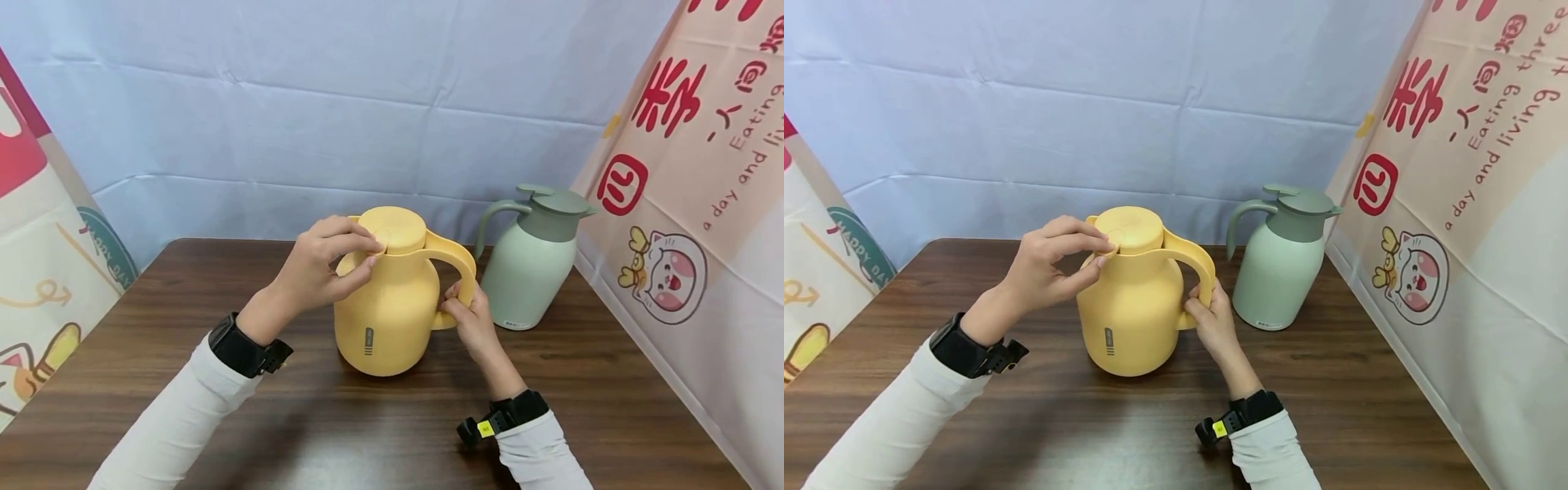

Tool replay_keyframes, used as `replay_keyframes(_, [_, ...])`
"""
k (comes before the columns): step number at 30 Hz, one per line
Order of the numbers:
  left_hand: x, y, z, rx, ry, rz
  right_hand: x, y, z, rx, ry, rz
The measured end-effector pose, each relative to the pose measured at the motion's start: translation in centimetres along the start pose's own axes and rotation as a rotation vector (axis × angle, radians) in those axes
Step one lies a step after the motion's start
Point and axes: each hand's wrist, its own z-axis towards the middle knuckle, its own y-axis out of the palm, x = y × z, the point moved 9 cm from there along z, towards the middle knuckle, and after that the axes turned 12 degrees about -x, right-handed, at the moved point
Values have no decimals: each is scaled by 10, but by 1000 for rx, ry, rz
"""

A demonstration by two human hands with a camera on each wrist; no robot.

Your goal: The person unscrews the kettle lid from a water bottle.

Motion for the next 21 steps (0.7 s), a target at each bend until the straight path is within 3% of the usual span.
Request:
replay_keyframes(9, [14,17,21,-147,55,126,1,1,0,-7,-8,10])
replay_keyframes(21, [0,35,46,-274,6,77,0,1,1,-19,-8,9])
